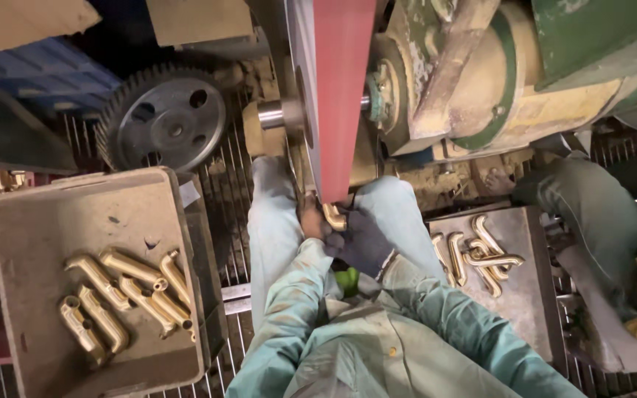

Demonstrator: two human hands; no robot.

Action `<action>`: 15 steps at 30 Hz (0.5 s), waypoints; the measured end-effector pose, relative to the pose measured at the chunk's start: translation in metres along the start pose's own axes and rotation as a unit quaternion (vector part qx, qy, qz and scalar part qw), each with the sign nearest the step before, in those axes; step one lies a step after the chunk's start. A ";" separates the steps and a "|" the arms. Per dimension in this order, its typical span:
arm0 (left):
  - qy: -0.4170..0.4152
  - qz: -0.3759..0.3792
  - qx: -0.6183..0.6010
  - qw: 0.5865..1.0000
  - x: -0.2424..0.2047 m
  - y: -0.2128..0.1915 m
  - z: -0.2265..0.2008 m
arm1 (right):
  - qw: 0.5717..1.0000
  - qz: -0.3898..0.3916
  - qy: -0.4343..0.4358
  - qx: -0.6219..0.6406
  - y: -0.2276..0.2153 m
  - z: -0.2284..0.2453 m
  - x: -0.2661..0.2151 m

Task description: The person sits at a belt grinding machine and repeatedly picks up brass-colored metal pipe fittings from a nearby bin. They press each fitting against the moving abrasive belt to smooth or deburr the surfaces, then place the finished pieces onto a metal tray to the right.

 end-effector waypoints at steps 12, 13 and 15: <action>0.062 -0.019 0.241 0.968 0.026 -0.006 -0.005 | 0.998 -0.001 0.003 -0.067 -0.013 0.000 0.035; 0.167 0.008 0.390 0.906 0.022 0.005 -0.018 | 0.999 -0.008 0.032 0.028 -0.009 -0.003 0.035; 0.076 -0.027 0.132 0.988 0.024 0.001 -0.010 | 1.000 -0.013 0.007 -0.006 -0.003 0.003 0.025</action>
Point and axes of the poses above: each hand's wrist, its own x-axis towards the middle knuckle, its own y-axis out of the palm, z = x × y, the point moved 7 cm from there along x, towards the middle knuckle, and after that the axes turned 1 degree about -z, right-handed, at the moved point
